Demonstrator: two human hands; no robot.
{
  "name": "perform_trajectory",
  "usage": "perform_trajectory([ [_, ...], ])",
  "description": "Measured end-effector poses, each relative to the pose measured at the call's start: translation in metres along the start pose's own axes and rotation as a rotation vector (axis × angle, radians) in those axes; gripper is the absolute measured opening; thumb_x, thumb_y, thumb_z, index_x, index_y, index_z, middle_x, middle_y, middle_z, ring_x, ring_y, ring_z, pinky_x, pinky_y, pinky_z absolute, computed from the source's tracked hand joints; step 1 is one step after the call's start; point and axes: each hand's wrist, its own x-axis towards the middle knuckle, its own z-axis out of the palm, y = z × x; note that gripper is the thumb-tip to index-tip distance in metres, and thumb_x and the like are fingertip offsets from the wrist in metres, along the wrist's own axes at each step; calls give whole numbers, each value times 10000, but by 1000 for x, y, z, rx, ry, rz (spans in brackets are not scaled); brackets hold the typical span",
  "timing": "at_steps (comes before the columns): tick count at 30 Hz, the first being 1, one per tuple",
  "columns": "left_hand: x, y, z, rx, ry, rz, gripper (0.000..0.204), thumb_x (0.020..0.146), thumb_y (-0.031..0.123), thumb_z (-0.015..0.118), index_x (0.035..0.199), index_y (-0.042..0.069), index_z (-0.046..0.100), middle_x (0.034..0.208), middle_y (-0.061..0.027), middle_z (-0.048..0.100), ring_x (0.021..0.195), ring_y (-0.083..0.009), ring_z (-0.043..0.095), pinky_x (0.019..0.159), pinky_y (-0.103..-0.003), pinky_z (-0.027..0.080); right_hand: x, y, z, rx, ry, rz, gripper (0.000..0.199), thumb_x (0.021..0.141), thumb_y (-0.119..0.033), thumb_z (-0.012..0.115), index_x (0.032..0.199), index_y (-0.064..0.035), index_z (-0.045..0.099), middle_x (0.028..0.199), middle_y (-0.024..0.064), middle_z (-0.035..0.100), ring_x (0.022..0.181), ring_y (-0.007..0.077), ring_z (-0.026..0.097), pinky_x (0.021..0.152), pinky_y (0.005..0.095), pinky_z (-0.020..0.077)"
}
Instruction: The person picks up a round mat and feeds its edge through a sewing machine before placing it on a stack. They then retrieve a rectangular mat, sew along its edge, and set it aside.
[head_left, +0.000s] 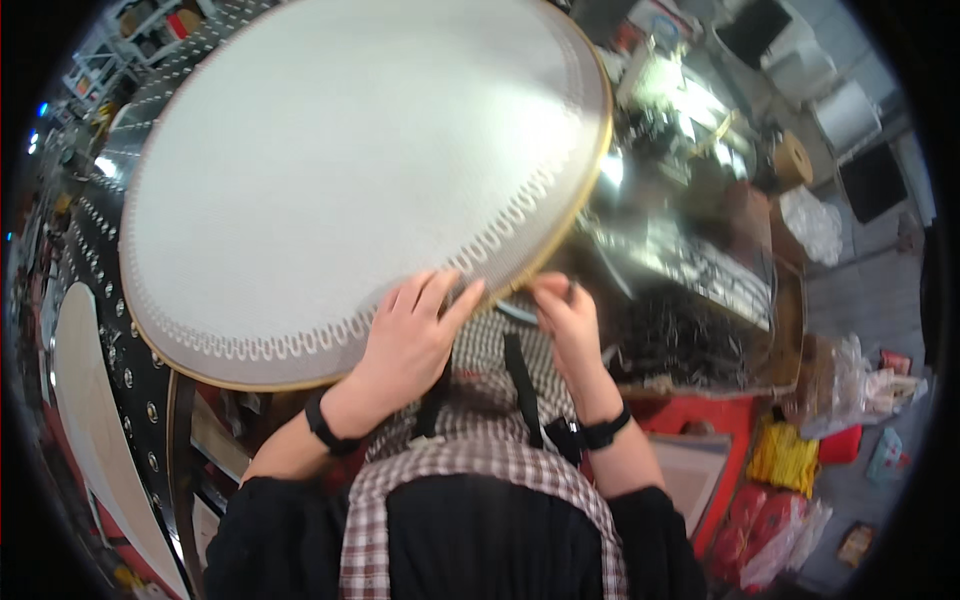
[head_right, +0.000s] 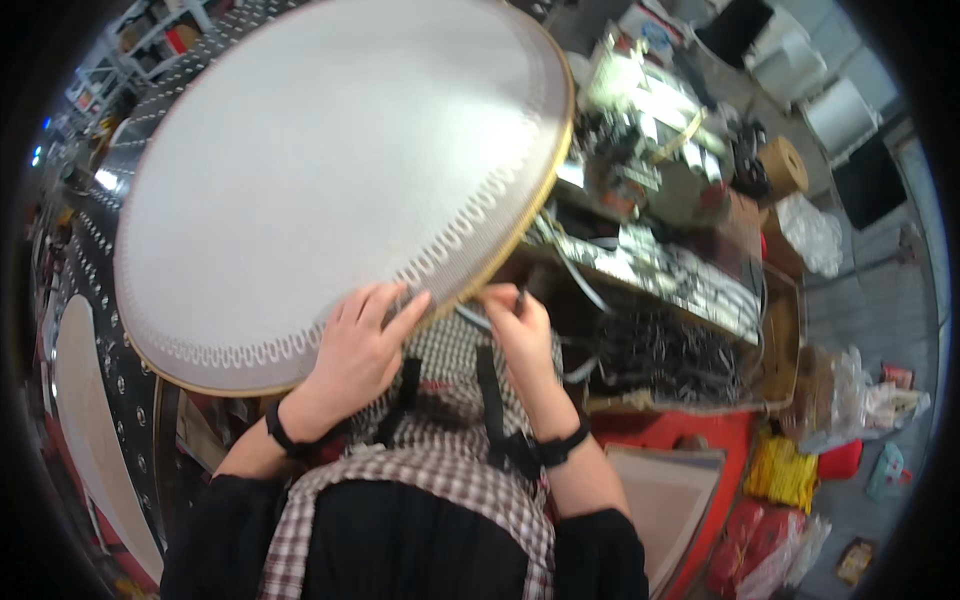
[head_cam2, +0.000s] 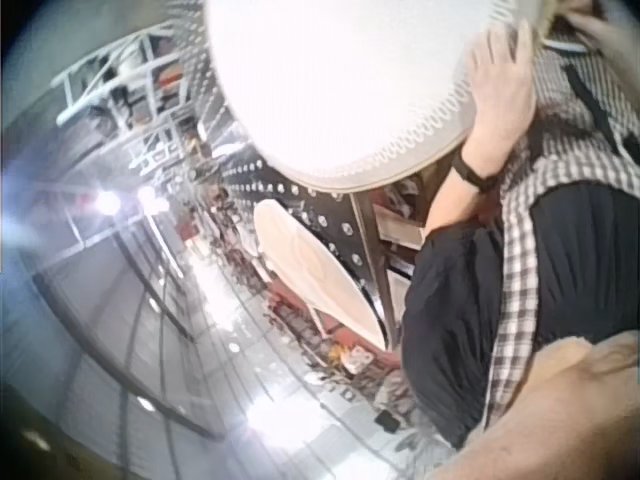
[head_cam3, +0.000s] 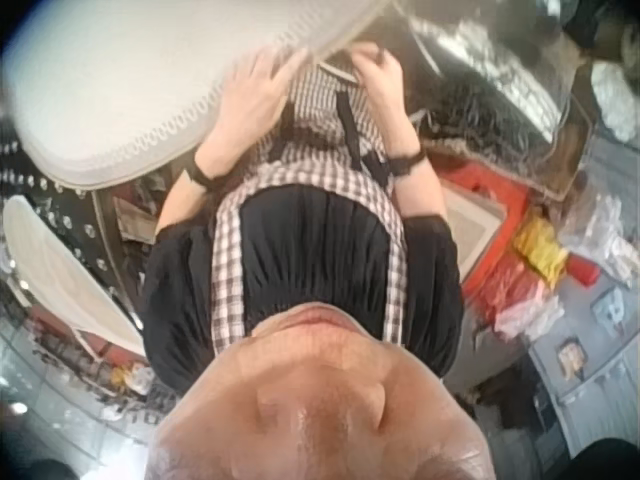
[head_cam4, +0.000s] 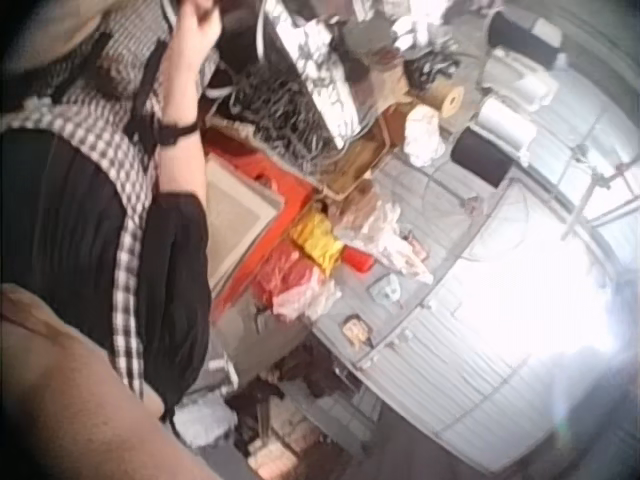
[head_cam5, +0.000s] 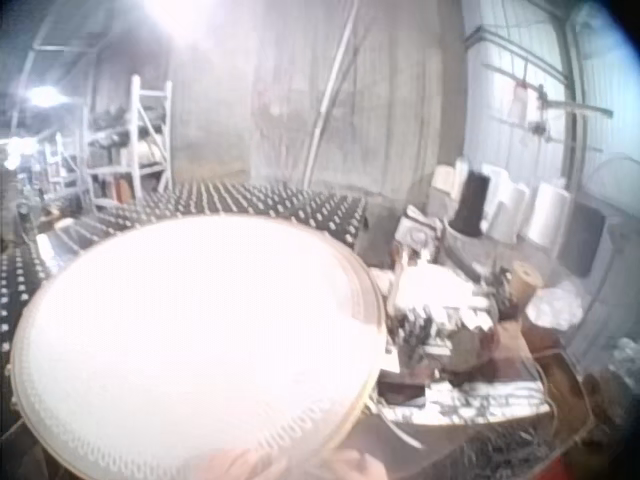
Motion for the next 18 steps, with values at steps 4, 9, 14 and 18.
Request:
perform_trajectory([
  [4, -20, -35, -56, -155, 37, -333, 288, 786, 72, 688, 1071, 37, 672, 955, -114, 638, 856, -312, 608, 736, -374, 498, -6, -14, -3, -1, -59, -34, 160, 957, -91, 531, 1009, -2, 653, 654, -59, 487, 489, 33, 368, 468, 214, 304],
  [9, -56, -99, -118, -865, 391, -832, 219, 931, 198, 632, 945, -15, 679, 819, -77, 697, 716, -218, 668, 643, -345, 510, 10, -29, 42, -211, -348, -116, 282, 988, -197, 532, 1178, -17, 637, 840, 6, 631, 690, 60, 535, 582, 194, 399],
  [14, -89, -81, -106, -1356, 948, -917, 414, 990, 298, 548, 1193, -63, 555, 1111, -132, 658, 947, -218, 660, 841, -340, 534, 31, -41, 137, -313, -598, 38, 512, 950, -414, 585, 1267, -11, 568, 950, 4, 613, 706, 34, 486, 548, 179, 357],
  [18, -105, -55, -70, -1489, 1030, -866, 408, 1006, 269, 525, 1267, -43, 510, 1210, -113, 612, 1079, -213, 605, 950, -347, 477, 36, -37, 222, -335, -717, 153, 648, 854, -635, 596, 1166, -67, 581, 914, -20, 557, 723, 69, 481, 550, 198, 315],
])
